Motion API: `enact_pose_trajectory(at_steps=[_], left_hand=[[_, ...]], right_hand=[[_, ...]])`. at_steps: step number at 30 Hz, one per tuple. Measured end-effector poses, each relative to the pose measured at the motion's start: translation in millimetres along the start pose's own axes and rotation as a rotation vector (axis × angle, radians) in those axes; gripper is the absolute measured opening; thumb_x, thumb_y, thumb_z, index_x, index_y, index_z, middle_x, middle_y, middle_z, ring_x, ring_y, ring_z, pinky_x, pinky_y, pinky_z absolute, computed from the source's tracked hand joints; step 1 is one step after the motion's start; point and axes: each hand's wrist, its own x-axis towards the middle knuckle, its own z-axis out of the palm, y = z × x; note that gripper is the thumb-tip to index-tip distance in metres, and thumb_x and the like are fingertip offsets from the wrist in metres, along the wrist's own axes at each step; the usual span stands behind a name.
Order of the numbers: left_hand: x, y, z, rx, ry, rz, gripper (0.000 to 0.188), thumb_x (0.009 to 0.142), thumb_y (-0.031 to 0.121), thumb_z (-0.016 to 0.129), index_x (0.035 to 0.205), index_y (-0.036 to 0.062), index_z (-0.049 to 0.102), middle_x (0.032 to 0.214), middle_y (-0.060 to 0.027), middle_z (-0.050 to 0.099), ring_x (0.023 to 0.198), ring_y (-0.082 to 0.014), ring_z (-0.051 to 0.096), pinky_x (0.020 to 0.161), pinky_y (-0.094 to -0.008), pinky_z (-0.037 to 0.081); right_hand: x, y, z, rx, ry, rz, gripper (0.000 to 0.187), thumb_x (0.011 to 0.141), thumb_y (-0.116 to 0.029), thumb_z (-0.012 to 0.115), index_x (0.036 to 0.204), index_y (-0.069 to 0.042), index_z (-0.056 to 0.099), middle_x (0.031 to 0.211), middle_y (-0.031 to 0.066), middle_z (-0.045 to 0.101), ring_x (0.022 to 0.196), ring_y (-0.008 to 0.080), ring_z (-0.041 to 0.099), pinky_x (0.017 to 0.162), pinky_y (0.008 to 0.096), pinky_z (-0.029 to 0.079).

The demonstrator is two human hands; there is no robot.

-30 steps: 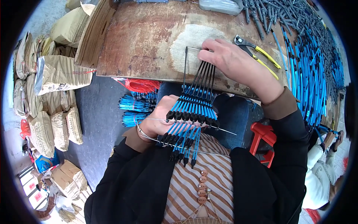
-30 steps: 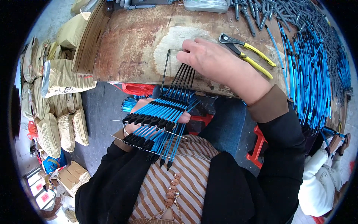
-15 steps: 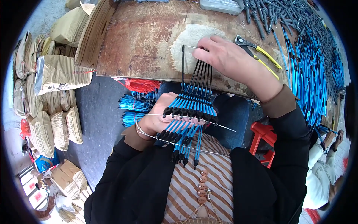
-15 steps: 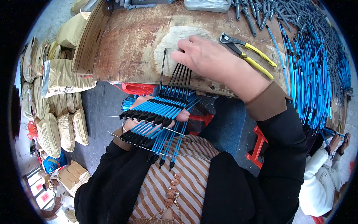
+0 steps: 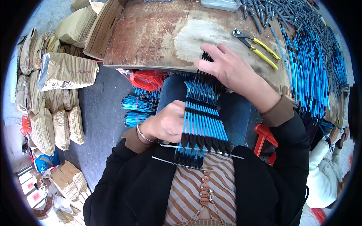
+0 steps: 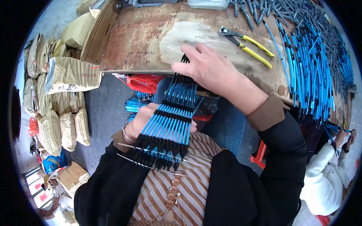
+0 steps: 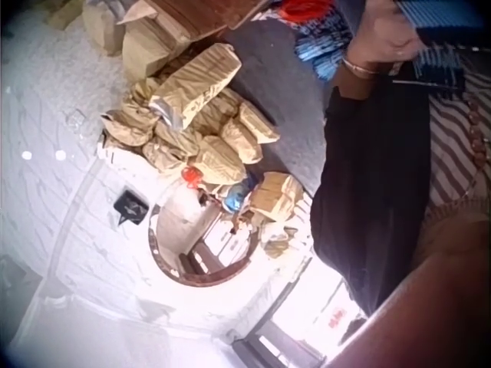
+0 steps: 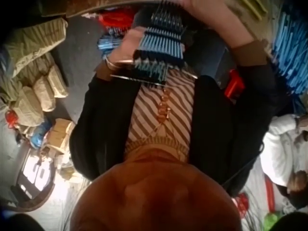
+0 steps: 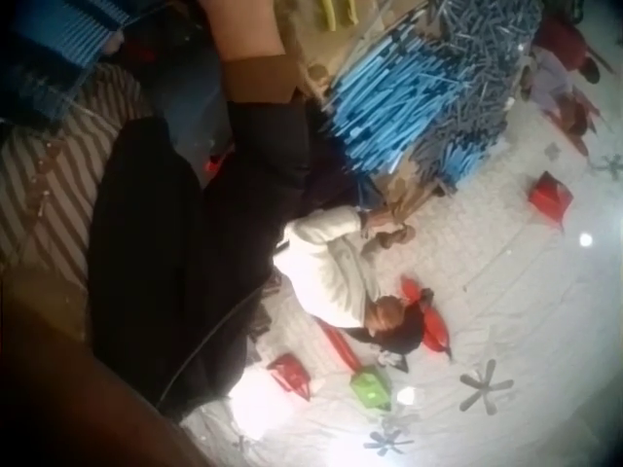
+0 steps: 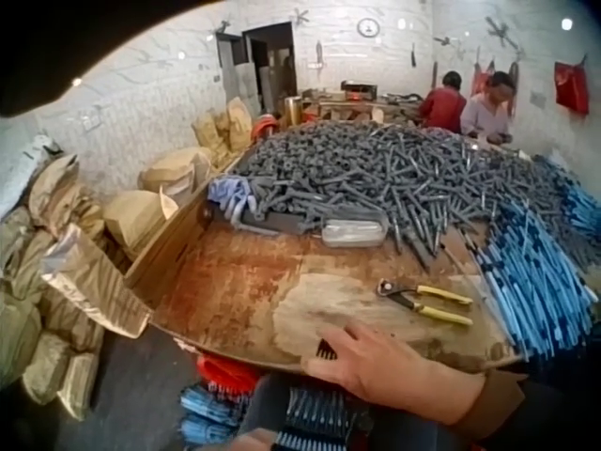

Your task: Assembling blue pen components by attaching black tips and using pliers to trim or secure them.

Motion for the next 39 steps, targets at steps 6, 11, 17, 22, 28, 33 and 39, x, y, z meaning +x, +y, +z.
enact_pose_trajectory(at_steps=[6, 11, 17, 22, 28, 33, 39], left_hand=[[-13.7, 17.6, 57.9, -0.088, -0.023, 0.207, 0.019, 0.078, 0.003, 0.067, 0.097, 0.004, 0.067, 0.099, -0.01, 0.069, 0.087, -0.02, 0.067, 0.08, -0.0305, 0.054], [-40.5, 11.3, 102.5, -0.129, -0.005, -0.08, 0.016, 0.079, 0.0, 0.066, 0.095, 0.0033, 0.066, 0.098, -0.0142, 0.068, 0.089, -0.0225, 0.067, 0.081, -0.032, 0.054], [-35.4, -7.7, 122.0, -0.523, 0.45, -0.36, 0.016, 0.082, -0.002, 0.059, 0.098, -0.0018, 0.065, 0.096, -0.0119, 0.069, 0.082, -0.0203, 0.065, 0.076, -0.0273, 0.051], [-12.8, -15.1, 111.7, -0.635, 0.505, -0.556, 0.017, 0.083, -0.003, 0.059, 0.098, -0.0026, 0.066, 0.097, -0.0113, 0.069, 0.089, -0.0158, 0.064, 0.082, -0.0241, 0.05], [3.9, -17.1, 111.7, -0.667, 0.495, -0.653, 0.018, 0.082, -0.006, 0.058, 0.098, -0.002, 0.065, 0.095, -0.0098, 0.069, 0.086, -0.0149, 0.063, 0.081, -0.0237, 0.049], [9.9, -11.2, 109.0, -0.711, 0.517, -0.712, 0.021, 0.08, -0.007, 0.059, 0.101, -0.0018, 0.062, 0.095, -0.0113, 0.067, 0.086, -0.0169, 0.063, 0.08, -0.0261, 0.049], [-4.3, -1.5, 101.2, -0.749, 0.517, -0.734, 0.033, 0.077, -0.005, 0.063, 0.109, -0.0002, 0.058, 0.1, -0.0103, 0.064, 0.081, -0.0136, 0.06, 0.076, -0.0229, 0.048]], right_hand=[[-66.9, -43.7, 8.3, 0.355, 0.015, 0.025, 0.021, 0.079, -0.01, 0.051, 0.1, -0.013, 0.055, 0.11, 0.0064, 0.056, 0.085, 0.0244, 0.053, 0.077, 0.0316, 0.047], [-114.4, -72.2, 63.9, 0.754, -0.125, 0.01, 0.027, 0.076, -0.005, 0.055, 0.103, -0.01, 0.055, 0.107, 0.0066, 0.061, 0.088, 0.0223, 0.055, 0.08, 0.031, 0.045], [-146.3, -87.7, 119.7, 1.159, -0.409, 0.313, 0.03, 0.074, -0.002, 0.058, 0.103, -0.01, 0.055, 0.097, 0.0114, 0.061, 0.08, 0.0286, 0.054, 0.076, 0.0363, 0.045], [-140.5, -63.0, 98.6, 1.022, -0.39, 0.21, 0.038, 0.07, 0.002, 0.06, 0.107, -0.004, 0.053, 0.102, 0.0163, 0.061, 0.087, 0.0274, 0.056, 0.081, 0.0358, 0.044], [-144.4, -81.0, 45.3, 1.608, 0.096, 0.632, 0.043, 0.07, 0.0, 0.065, 0.11, 0.0, 0.05, 0.098, 0.0171, 0.063, 0.083, 0.0245, 0.061, 0.073, 0.033, 0.048], [-122.4, -115.7, 50.2, 1.215, 0.26, 0.828, 0.049, 0.069, -0.004, 0.071, 0.113, 0.0, 0.048, 0.092, 0.0149, 0.065, 0.074, 0.0238, 0.064, 0.063, 0.031, 0.05], [-109.4, -138.1, 52.0, 0.987, 0.476, 0.878, 0.058, 0.066, -0.007, 0.075, 0.115, 0.0, 0.046, 0.087, 0.0133, 0.065, 0.065, 0.0239, 0.064, 0.056, 0.0316, 0.051]])
